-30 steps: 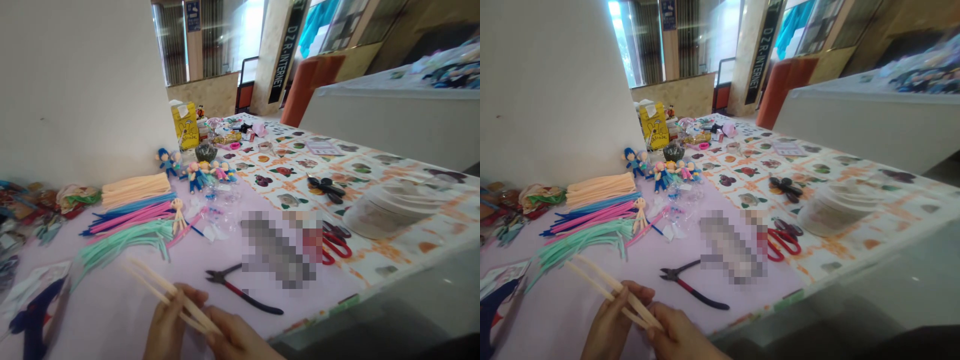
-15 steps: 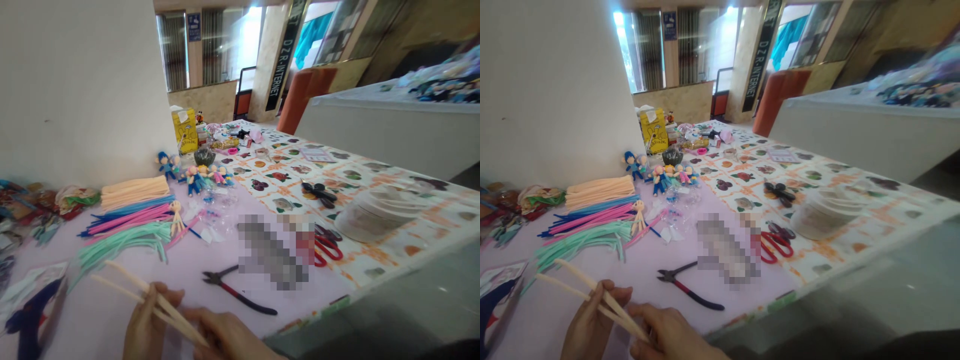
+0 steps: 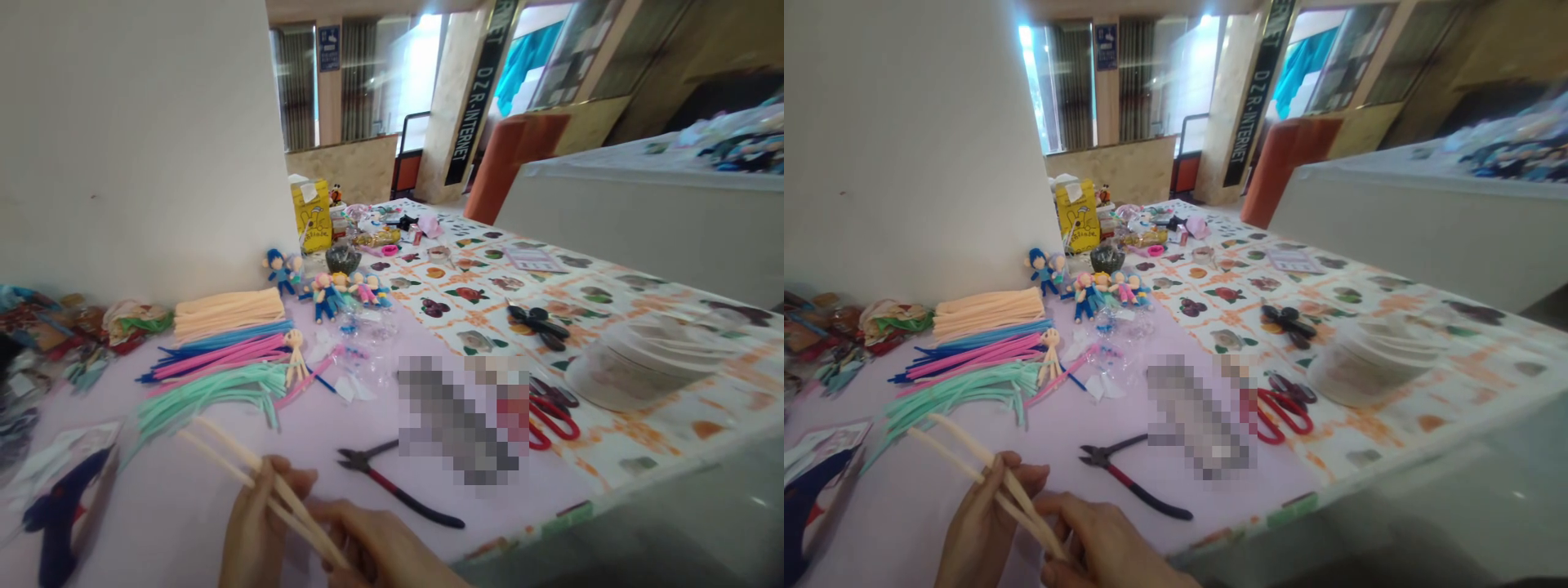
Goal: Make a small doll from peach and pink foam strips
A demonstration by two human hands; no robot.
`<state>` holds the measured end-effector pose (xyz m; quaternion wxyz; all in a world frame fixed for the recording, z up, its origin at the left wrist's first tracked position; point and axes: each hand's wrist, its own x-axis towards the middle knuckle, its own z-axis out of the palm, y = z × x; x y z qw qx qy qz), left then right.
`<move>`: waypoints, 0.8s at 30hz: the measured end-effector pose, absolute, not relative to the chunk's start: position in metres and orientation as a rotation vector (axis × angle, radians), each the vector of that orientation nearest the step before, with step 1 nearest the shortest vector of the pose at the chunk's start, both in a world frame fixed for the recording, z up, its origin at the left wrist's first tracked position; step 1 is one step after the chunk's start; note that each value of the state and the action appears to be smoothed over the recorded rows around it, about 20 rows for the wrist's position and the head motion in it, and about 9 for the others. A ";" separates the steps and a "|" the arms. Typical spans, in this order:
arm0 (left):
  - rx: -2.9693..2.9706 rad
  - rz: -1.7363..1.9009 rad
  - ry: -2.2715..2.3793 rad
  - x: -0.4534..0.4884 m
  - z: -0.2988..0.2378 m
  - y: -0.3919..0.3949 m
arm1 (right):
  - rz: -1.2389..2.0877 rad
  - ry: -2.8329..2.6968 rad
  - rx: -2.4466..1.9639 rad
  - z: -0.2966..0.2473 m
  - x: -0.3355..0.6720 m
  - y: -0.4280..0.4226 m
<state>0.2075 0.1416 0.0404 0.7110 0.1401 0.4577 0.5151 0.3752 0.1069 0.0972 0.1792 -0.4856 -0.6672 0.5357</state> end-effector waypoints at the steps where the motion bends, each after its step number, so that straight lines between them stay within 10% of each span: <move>1: 0.309 1.141 1.016 0.211 0.041 0.142 | 1.490 -1.856 -1.374 0.094 0.374 0.107; 24: 0.265 1.123 0.733 0.229 0.057 0.152 | 1.280 -1.597 -1.526 0.078 0.373 0.131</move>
